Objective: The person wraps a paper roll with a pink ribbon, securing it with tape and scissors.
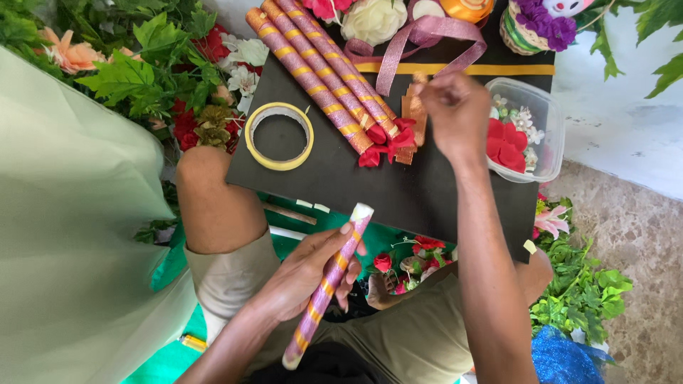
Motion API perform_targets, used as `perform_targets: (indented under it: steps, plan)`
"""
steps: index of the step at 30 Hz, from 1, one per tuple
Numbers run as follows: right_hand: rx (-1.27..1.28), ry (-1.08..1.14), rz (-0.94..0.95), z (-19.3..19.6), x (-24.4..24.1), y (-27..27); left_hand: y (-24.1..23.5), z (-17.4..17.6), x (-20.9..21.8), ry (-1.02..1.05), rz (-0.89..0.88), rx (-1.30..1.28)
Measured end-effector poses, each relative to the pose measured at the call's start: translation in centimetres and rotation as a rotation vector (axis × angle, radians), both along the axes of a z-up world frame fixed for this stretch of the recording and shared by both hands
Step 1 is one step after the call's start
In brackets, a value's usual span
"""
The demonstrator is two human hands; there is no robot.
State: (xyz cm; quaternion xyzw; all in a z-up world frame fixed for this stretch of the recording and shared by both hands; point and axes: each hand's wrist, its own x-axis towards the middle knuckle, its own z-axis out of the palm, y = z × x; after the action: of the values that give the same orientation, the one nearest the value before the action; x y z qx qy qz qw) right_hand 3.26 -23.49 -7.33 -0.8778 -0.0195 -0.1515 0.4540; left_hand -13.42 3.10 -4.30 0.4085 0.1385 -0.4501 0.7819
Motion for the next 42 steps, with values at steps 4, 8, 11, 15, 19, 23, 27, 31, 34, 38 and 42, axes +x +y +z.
perform_targets:
  steps: [4,8,11,15,19,23,27,31,34,38,42]
  plan:
    - [0.097,-0.211,0.001,0.7,-0.8,-1.2,-0.2,0.6,0.7,-0.076,-0.031,0.066]
    - [0.272,-0.296,-0.075,0.9,-1.3,-3.1,-0.6,1.0,1.0,-0.243,-0.074,0.143]
    - [0.411,-0.194,-0.063,4.2,-4.3,-2.2,-0.9,1.0,1.5,-0.361,-0.093,0.259]
    - [0.57,0.095,0.067,7.5,-10.2,-0.6,-1.0,2.7,2.4,-0.656,-0.157,0.537]
    - [0.376,0.26,0.201,7.1,-15.6,1.1,-1.6,2.5,2.7,-0.751,-0.204,0.62]
    - [0.376,0.174,0.122,6.5,-17.3,3.7,-2.1,1.5,2.9,-0.863,-0.102,0.45]
    - [0.361,0.154,0.083,5.5,-17.6,3.7,-2.2,2.5,2.8,-0.871,-0.157,0.45]
    - [0.381,0.14,0.095,5.0,-17.7,3.4,-2.4,2.4,2.7,-0.864,-0.162,0.444]
    - [0.427,0.141,0.103,4.5,-17.8,3.1,-2.3,2.2,2.8,-0.859,-0.187,0.451]
    - [0.435,0.131,0.14,4.3,-18.0,2.8,-2.2,2.8,2.8,-0.865,-0.249,0.456]
    - [0.456,0.128,0.15,4.2,-18.1,2.9,-2.3,3.3,2.6,-0.927,-0.242,0.498]
